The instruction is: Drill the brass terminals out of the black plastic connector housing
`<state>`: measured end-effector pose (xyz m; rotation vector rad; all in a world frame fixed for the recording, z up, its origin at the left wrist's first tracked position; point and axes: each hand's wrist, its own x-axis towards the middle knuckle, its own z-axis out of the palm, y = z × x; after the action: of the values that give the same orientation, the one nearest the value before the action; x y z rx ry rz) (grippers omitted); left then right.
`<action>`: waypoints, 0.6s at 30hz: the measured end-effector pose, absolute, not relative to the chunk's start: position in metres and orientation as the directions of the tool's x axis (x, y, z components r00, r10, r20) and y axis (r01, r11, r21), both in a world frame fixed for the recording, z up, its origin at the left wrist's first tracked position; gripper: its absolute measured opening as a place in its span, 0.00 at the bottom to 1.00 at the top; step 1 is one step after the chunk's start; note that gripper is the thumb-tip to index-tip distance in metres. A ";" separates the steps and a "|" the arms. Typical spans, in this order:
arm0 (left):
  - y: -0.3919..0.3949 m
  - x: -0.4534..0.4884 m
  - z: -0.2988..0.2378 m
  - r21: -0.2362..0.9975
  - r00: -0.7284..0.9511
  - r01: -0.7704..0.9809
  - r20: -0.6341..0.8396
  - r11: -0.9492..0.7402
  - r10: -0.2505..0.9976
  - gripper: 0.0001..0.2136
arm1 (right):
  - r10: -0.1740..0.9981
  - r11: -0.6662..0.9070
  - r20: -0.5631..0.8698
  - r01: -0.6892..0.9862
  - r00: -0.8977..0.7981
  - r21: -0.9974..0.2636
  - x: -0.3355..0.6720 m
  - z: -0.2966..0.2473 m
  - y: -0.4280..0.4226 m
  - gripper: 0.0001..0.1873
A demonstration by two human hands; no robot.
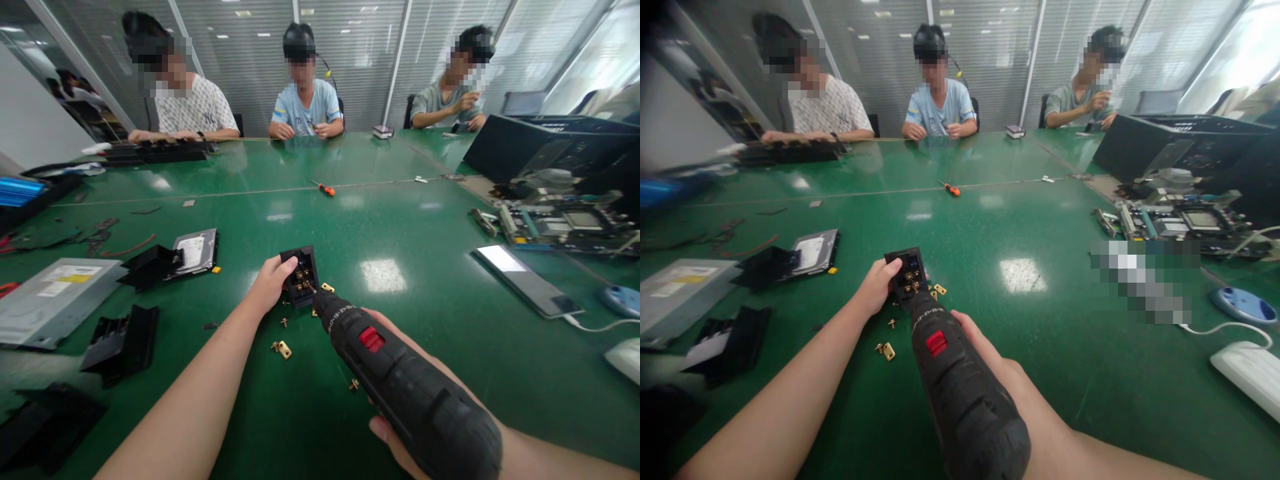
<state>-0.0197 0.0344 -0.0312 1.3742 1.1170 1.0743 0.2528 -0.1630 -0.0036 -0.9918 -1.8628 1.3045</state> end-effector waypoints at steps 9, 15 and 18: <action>0.035 -0.020 -0.031 0.983 0.136 0.155 0.080 -0.101 0.988 0.24 | 0.924 0.176 0.067 0.261 -0.377 -0.949 0.244 0.000 -0.155 0.63; 0.034 -0.019 -0.030 0.969 0.133 0.212 0.100 -0.127 0.986 0.24 | 0.931 0.235 0.115 0.326 -0.347 -0.916 0.248 0.012 -0.165 0.57; 0.034 -0.018 -0.029 0.968 0.130 0.214 0.104 -0.131 0.986 0.23 | 0.928 0.246 0.127 0.320 -0.351 -0.915 0.247 0.019 -0.166 0.54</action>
<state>-0.0182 0.0338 -0.0295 1.5163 1.2221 1.0917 0.2466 -0.1664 0.0193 -1.1447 -1.8154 1.0961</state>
